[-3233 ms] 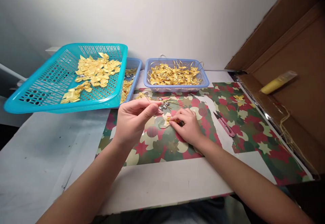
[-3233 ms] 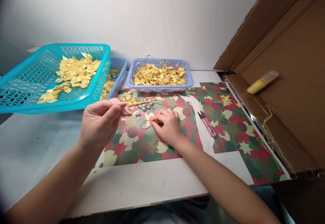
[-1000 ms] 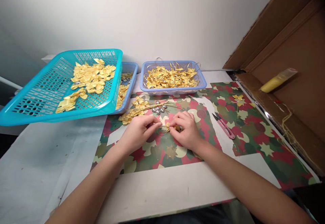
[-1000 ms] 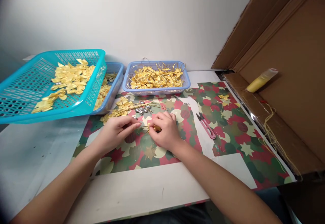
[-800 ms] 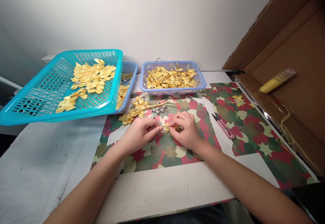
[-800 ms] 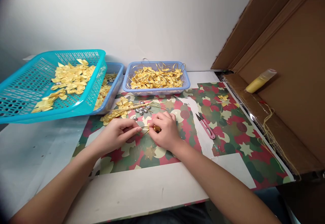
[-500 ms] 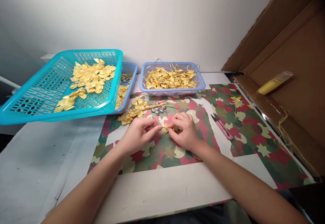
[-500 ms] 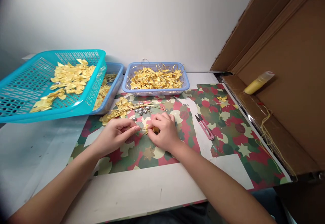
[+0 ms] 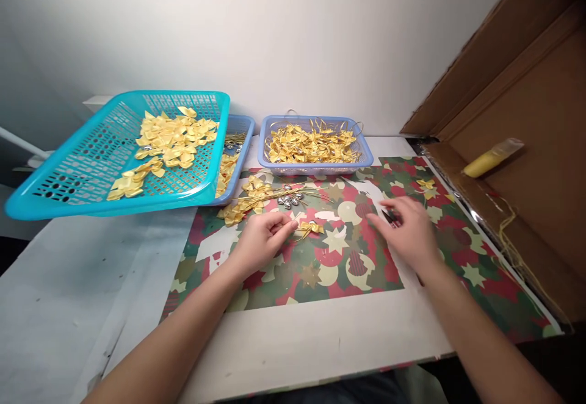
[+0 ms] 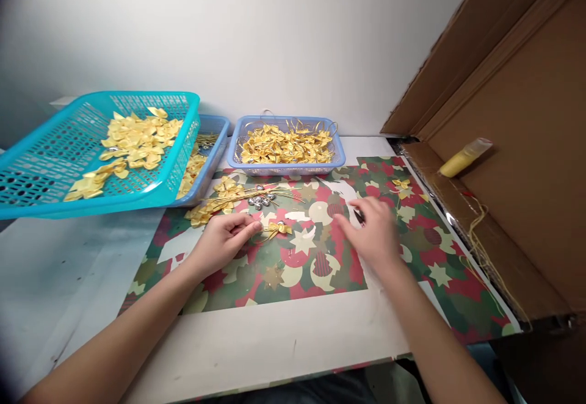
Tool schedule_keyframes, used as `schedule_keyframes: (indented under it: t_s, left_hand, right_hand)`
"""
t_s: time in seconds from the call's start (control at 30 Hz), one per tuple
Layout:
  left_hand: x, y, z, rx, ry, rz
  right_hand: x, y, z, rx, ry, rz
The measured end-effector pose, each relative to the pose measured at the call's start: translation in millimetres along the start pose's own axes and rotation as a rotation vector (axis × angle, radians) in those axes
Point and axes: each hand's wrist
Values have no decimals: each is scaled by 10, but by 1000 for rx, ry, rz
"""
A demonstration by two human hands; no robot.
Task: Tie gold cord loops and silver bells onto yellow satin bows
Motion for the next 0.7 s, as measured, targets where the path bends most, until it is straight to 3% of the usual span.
schedule_keyframes:
  t_s: [0.1,0.17,0.27,0.4,0.53,0.7]
  left_hand:
    - [12,-16,-6,-40,2,-19]
    - [19,-31,-2,-59,-7,-36]
    - [24,-51,11,-86,-16,-52]
    - [32,-66,25,-117,-1,-57]
    - [44,-85,37,-123,-3,-60]
    - [50,-113,44,-125,-14,-59]
  right_hand:
    - [-140,373,-204,-281,-84,163]
    - [-205,478,-248,-242,-196,206]
    - [-212,449,-223,-186,-337,136]
    - [-60,219,-202,-80,-378,11]
    - [156,-193,-197,136,-446,-52]
    - [323,-676,-36,1,-587,-320]
Point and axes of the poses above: each hand's wrist, its own x-axis towards the middle knuckle, its own z-axis out of the palm, y = z × x, and after that the axes turned 7 degrees about -z, right-handed
